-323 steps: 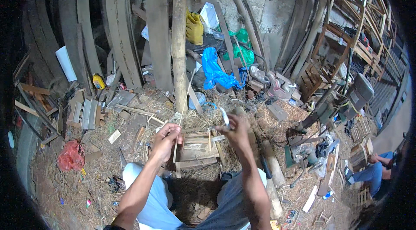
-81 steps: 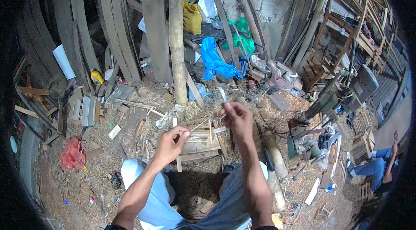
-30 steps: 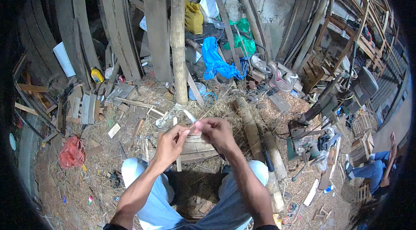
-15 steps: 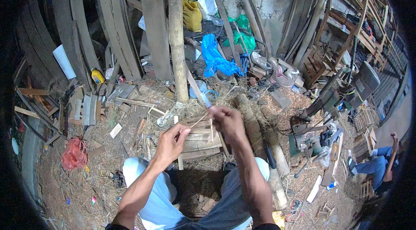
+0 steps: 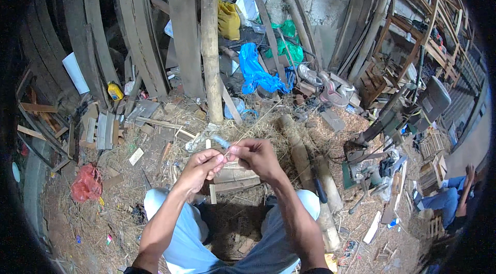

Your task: The person whittles and shapes a small piece of wood using a small knife, then checks a thin strip of wood against a larger wooden component.

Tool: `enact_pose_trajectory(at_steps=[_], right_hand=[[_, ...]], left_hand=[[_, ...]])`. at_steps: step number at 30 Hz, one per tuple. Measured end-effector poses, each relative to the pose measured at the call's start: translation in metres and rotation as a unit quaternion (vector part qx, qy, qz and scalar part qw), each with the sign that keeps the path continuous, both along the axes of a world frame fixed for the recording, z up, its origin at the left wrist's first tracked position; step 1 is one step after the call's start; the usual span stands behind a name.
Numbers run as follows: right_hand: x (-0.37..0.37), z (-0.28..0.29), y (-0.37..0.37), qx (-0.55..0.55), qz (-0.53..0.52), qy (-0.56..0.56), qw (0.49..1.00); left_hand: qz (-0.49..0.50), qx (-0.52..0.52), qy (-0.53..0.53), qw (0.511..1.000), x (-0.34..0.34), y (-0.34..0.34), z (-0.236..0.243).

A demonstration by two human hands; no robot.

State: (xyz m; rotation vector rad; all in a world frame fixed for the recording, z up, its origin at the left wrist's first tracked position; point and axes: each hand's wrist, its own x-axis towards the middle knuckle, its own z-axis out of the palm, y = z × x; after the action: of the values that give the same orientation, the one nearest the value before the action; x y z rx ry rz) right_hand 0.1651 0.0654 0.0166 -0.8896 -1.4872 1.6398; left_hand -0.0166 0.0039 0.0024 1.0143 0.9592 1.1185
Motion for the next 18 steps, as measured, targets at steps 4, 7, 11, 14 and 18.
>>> enact_pose_trajectory(at_steps=[4, 7, 11, 14, 18], right_hand=[[0.019, 0.009, 0.02, -0.008, -0.128, 0.067, 0.989], [0.017, 0.008, 0.013, -0.031, -0.096, 0.074, 0.992], [-0.005, -0.001, -0.006, 0.011, 0.035, 0.018, 0.999], [-0.001, 0.002, -0.003, 0.002, 0.012, 0.017, 1.0], [0.017, 0.008, 0.014, -0.034, -0.061, 0.07, 0.995]], left_hand=[[-0.015, -0.052, -0.03, 0.998, -0.003, -0.003, 0.007], [-0.022, -0.055, -0.044, 0.997, -0.005, -0.003, 0.001], [-0.021, -0.045, -0.058, 0.997, 0.001, -0.003, 0.003], [-0.009, -0.024, -0.028, 0.999, -0.001, -0.004, 0.004], [-0.018, -0.045, -0.012, 0.999, 0.001, -0.007, 0.003]])
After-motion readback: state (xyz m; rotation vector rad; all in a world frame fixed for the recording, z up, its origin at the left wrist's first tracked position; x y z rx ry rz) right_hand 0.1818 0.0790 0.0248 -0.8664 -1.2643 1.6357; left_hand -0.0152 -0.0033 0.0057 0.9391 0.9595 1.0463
